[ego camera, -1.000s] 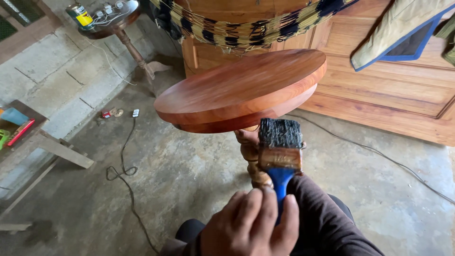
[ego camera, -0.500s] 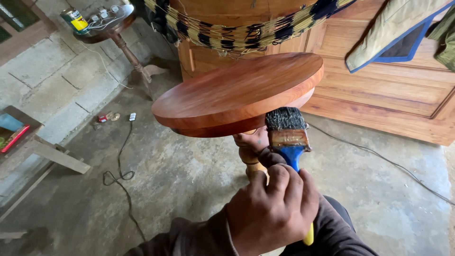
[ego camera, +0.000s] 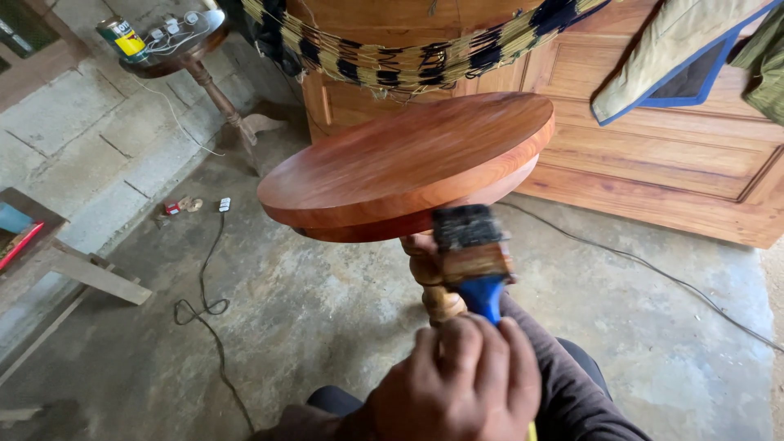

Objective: Varnish a round wooden table with a paintbrush.

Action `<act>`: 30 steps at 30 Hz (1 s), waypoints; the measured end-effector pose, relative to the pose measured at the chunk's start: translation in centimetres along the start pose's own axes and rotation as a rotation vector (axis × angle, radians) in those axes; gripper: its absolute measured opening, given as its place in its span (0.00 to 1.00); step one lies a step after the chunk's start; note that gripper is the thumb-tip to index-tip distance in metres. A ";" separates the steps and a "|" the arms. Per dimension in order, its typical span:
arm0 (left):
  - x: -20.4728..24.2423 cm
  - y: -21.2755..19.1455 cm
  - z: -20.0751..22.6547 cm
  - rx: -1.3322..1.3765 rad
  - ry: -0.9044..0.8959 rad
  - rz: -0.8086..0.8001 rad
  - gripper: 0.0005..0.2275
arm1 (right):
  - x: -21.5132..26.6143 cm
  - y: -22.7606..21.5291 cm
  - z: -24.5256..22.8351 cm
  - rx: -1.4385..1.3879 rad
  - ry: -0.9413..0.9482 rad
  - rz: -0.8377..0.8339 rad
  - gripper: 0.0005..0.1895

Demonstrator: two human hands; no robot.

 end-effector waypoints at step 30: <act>6.8 -1.5 -4.6 -0.017 -0.005 -0.057 0.10 | -0.9 -0.4 0.6 0.313 -0.273 -0.042 0.21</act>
Point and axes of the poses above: each hand's wrist, its own x-axis away from the middle knuckle, its own y-axis out of the palm, z = x × y, the point moved 6 cm from there along -x, towards the middle knuckle, and after that the axes turned 15 degrees about z, right-handed, at the moved point
